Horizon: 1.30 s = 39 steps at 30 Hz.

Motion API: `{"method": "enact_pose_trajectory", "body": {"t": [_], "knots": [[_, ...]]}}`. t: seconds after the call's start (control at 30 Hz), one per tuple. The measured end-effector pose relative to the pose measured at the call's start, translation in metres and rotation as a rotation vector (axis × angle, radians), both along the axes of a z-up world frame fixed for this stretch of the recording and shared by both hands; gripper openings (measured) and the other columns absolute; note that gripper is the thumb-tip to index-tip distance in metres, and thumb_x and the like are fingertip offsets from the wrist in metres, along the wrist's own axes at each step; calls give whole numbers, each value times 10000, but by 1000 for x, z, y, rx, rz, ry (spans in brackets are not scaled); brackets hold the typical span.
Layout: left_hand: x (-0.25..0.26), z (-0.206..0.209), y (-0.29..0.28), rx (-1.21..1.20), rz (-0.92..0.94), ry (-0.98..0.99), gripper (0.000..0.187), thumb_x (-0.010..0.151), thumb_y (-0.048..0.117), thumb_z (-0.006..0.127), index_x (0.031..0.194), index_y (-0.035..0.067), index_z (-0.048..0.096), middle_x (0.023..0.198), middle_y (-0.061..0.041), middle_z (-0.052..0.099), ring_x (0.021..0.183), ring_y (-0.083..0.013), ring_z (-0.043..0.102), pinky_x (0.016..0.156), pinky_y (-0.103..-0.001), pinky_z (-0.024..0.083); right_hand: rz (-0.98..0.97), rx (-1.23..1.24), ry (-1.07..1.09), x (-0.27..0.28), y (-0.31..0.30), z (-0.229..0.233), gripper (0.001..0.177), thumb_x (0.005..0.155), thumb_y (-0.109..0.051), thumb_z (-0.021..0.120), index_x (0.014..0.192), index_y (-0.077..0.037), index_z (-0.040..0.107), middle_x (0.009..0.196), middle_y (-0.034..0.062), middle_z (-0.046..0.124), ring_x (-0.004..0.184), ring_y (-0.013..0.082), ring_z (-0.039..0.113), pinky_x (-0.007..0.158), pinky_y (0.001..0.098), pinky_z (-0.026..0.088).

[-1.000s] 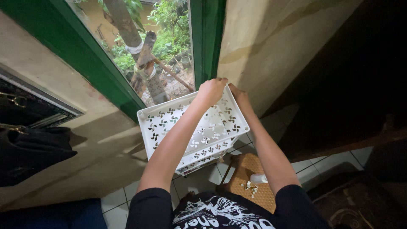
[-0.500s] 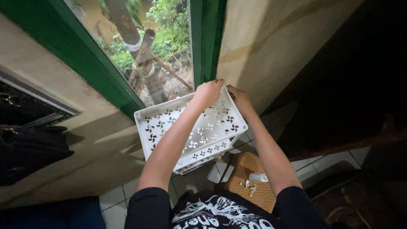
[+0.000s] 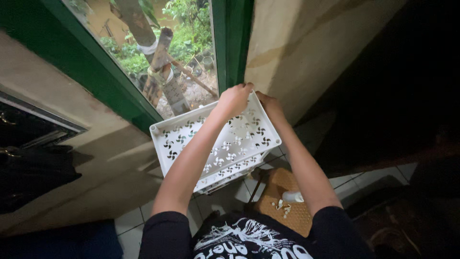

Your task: The person assembles a white plastic three-tier storage shelf by inserting vertical poles into the trays and securing them with small plastic fasteners. They then place several bottles and personal items onto the assembled shelves.

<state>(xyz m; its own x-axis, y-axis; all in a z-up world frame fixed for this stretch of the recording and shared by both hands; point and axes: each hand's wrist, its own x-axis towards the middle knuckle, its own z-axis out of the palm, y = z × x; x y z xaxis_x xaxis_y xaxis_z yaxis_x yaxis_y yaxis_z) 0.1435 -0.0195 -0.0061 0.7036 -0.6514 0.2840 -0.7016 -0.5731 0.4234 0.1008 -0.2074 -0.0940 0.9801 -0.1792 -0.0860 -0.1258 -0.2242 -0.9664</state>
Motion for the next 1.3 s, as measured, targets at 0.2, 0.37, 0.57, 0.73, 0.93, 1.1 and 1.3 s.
{"method": "enact_pose_trajectory", "body": {"t": [0.2,0.37,0.57,0.73,0.93,1.1,1.3], "knots": [[6,3,-1,47,-15,22,444,765,21,655,1205,51,598,1070,-220,687,960,-438,680,778,-528,545,163,-721,-291,32,-13,-32,409,995,-342,537,1345,-136,589,1114,260,693,972,479,668,771,521,542],[8,-2,-2,69,-16,-3,380,815,-22,631,1188,54,620,1117,-204,707,964,-429,699,802,-517,561,172,-652,-237,19,-7,-23,395,968,-318,550,1339,-191,592,1085,249,712,969,478,681,764,528,556],[8,-2,-4,114,14,51,373,822,19,646,1191,76,625,1028,-196,718,927,-418,701,760,-515,556,184,-654,-272,20,-9,-25,390,956,-265,581,1341,-204,588,1037,246,720,913,452,699,722,507,561],[4,-11,-6,109,15,-16,356,843,40,619,1199,61,618,1001,-188,725,896,-411,712,740,-514,563,203,-799,-319,31,-19,-47,298,973,-274,612,1251,-167,598,1032,208,739,899,411,715,728,478,566],[9,-31,-10,54,43,-129,276,900,28,570,1168,58,631,999,-187,723,901,-405,709,739,-517,560,124,-155,-151,-7,-12,-11,319,1022,-227,563,1290,-94,673,1106,107,759,986,179,717,861,345,562],[5,-16,0,-5,-58,-83,401,873,14,552,1271,42,595,1228,-225,653,1078,-435,629,935,-500,511,178,278,-115,-38,-8,59,390,1087,-310,482,1388,-90,598,1264,61,695,1132,164,668,998,317,538],[-57,42,105,-151,-90,-37,556,963,130,610,1481,6,452,1461,-237,507,1341,-437,484,1106,-489,409,200,-253,-128,-87,15,114,494,1020,-294,570,1484,-128,535,1389,98,658,1238,228,626,1031,343,474]]}}
